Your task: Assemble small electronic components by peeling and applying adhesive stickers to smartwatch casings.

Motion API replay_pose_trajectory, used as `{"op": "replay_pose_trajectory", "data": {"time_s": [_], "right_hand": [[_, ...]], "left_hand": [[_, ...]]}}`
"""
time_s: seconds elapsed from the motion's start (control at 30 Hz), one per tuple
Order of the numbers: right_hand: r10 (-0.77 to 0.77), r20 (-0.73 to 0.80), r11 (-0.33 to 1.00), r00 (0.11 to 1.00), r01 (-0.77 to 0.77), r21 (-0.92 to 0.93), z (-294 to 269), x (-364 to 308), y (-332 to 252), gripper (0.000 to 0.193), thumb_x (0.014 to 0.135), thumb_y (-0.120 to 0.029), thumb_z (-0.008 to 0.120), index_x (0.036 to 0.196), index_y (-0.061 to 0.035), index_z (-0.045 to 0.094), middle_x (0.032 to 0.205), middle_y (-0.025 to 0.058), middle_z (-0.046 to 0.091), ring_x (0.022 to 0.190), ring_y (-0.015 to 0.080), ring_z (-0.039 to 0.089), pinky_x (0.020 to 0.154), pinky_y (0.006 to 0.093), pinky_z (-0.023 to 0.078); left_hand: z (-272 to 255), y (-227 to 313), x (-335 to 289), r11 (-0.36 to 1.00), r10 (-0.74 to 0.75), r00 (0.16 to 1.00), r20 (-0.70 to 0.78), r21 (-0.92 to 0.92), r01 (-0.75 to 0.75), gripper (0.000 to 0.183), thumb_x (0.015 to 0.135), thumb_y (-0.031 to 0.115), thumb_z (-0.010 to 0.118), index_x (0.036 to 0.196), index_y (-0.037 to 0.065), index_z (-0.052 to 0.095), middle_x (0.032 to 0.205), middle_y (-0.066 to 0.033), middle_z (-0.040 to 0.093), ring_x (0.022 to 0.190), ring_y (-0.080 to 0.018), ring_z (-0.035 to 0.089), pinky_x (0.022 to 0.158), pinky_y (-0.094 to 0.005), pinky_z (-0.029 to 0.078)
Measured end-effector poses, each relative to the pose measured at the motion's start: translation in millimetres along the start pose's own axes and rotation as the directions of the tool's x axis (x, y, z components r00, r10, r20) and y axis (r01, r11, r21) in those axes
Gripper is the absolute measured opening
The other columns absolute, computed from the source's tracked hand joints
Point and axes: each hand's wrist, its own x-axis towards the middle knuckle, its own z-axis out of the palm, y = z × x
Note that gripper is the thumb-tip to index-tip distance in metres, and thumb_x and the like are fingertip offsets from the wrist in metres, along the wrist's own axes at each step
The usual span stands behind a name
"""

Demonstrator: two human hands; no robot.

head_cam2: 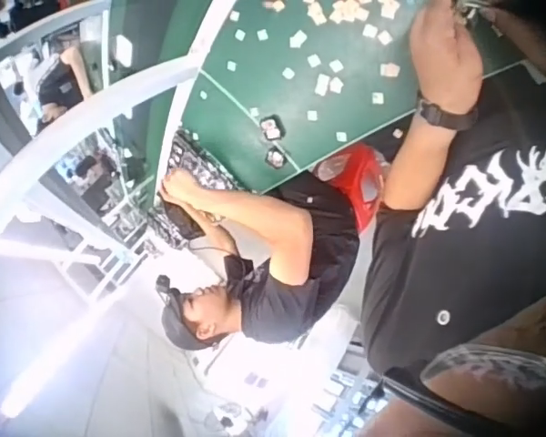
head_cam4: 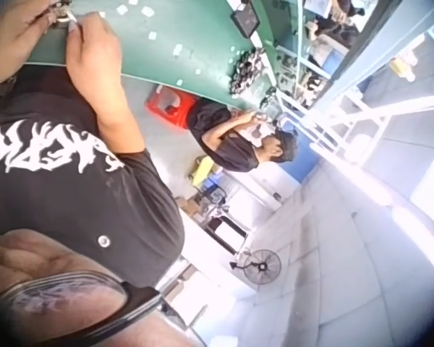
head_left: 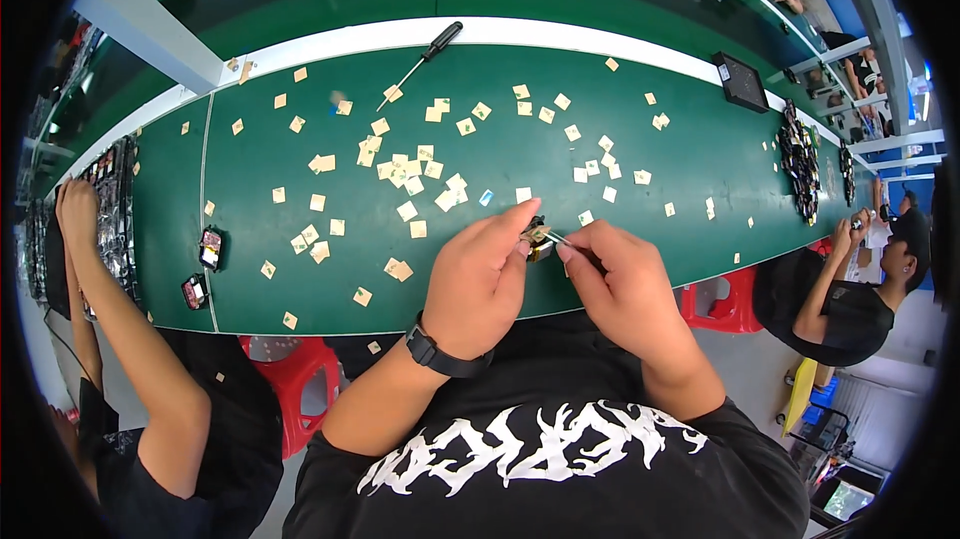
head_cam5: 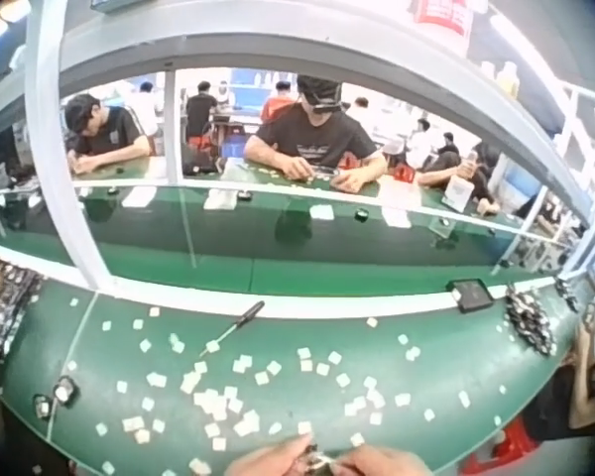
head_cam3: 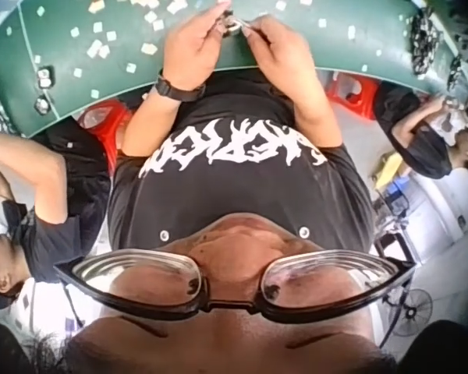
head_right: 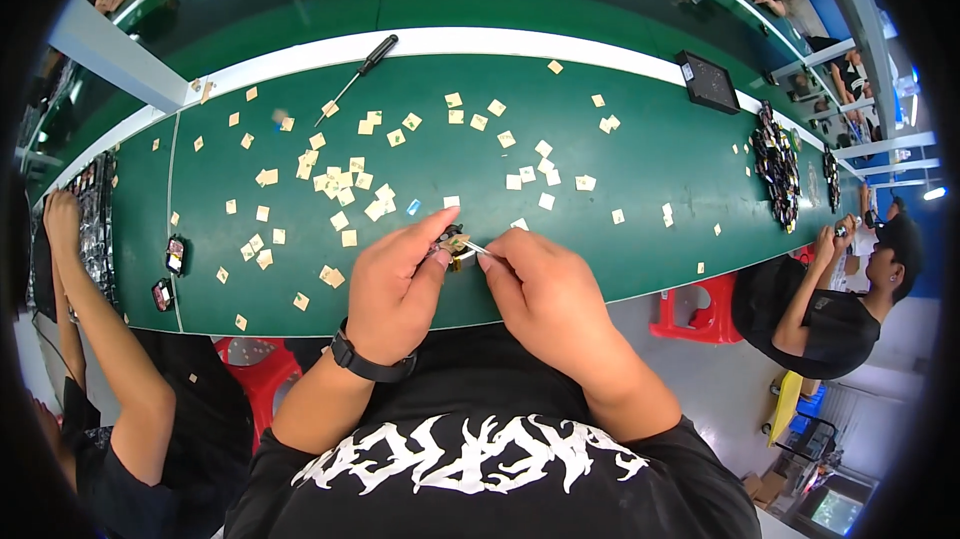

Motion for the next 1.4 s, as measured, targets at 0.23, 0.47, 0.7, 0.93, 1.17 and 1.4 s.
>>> {"op": "replay_pose_trajectory", "data": {"time_s": [0.23, 0.47, 0.7, 0.93, 1.17, 1.4], "right_hand": [[-0.003, -0.1, 0.996, 0.995, -0.006, -0.094, 14, 1, -5, 0.006, 0.089, -0.004, 0.068, 0.089, -0.0003, 0.063, 0.075, 0.0168, 0.063, 0.065, 0.0375, 0.062, 0.058, 0.0433, 0.048], [-0.013, -0.059, 0.999, 0.998, 0.01, -0.052, 12, 1, -2, 0.006, 0.089, -0.003, 0.07, 0.093, 0.0004, 0.066, 0.077, 0.0159, 0.065, 0.06, 0.0312, 0.061, 0.055, 0.0379, 0.047], [0.219, 0.06, 0.749, 0.974, -0.207, 0.63, 14, -11, 14, 0.01, 0.095, -0.003, 0.068, 0.103, 0.0018, 0.065, 0.084, 0.0007, 0.065, 0.067, 0.0038, 0.055, 0.057, 0.0215, 0.043], [0.388, 0.197, 0.555, 0.9, -0.399, 0.73, 22, -16, 6, 0.015, 0.094, -0.002, 0.071, 0.106, 0.0039, 0.063, 0.089, 0.0011, 0.066, 0.075, 0.003, 0.06, 0.063, 0.0183, 0.046], [0.404, 0.013, 0.582, 0.915, -0.268, 0.768, 26, -21, 0, 0.01, 0.094, 0.0, 0.07, 0.1, 0.0021, 0.062, 0.088, 0.0015, 0.067, 0.074, 0.0025, 0.06, 0.062, 0.0178, 0.046], [0.309, -0.064, 0.674, 0.949, -0.171, 0.719, 37, -21, -1, 0.013, 0.092, 0.002, 0.071, 0.101, 0.0022, 0.062, 0.088, 0.001, 0.067, 0.068, -0.0003, 0.055, 0.056, 0.0164, 0.04]], "left_hand": [[-1, -1, 1, 0.998, 0.065, 0.998, -0.009, -0.017, -0.065, 0.042, 0.094, -0.002, 0.056, 0.135, 0.0, 0.059, 0.095, -0.0143, 0.067, 0.076, -0.0231, 0.063, 0.07, -0.0315, 0.05], [-13, -7, -4, 0.979, -0.013, 0.995, 0.097, -0.203, 0.033, 0.037, 0.101, 0.004, 0.049, 0.137, -0.002, 0.058, 0.09, -0.0112, 0.063, 0.07, -0.0161, 0.061, 0.065, -0.0292, 0.05], [-23, 2, -1, 0.832, -0.247, 0.93, 0.273, -0.433, 0.348, 0.039, 0.099, 0.003, 0.052, 0.137, -0.001, 0.059, 0.087, -0.0075, 0.063, 0.069, -0.0102, 0.061, 0.06, -0.0251, 0.049], [-15, -2, -2, 0.901, -0.196, 0.956, 0.219, -0.345, 0.264, 0.044, 0.093, 0.001, 0.059, 0.137, -0.001, 0.06, 0.093, -0.0143, 0.068, 0.073, -0.0163, 0.067, 0.067, -0.0292, 0.052], [-10, 0, -1, 0.927, -0.163, 0.967, 0.197, -0.304, 0.218, 0.036, 0.092, 0.001, 0.06, 0.128, -0.002, 0.064, 0.091, -0.0142, 0.07, 0.07, -0.0153, 0.067, 0.065, -0.0292, 0.052], [-12, 0, -2, 0.911, -0.225, 0.958, 0.176, -0.31, 0.271, 0.021, 0.093, -0.002, 0.058, 0.113, -0.003, 0.063, 0.091, -0.0095, 0.071, 0.074, -0.0099, 0.065, 0.065, -0.0255, 0.052]]}}
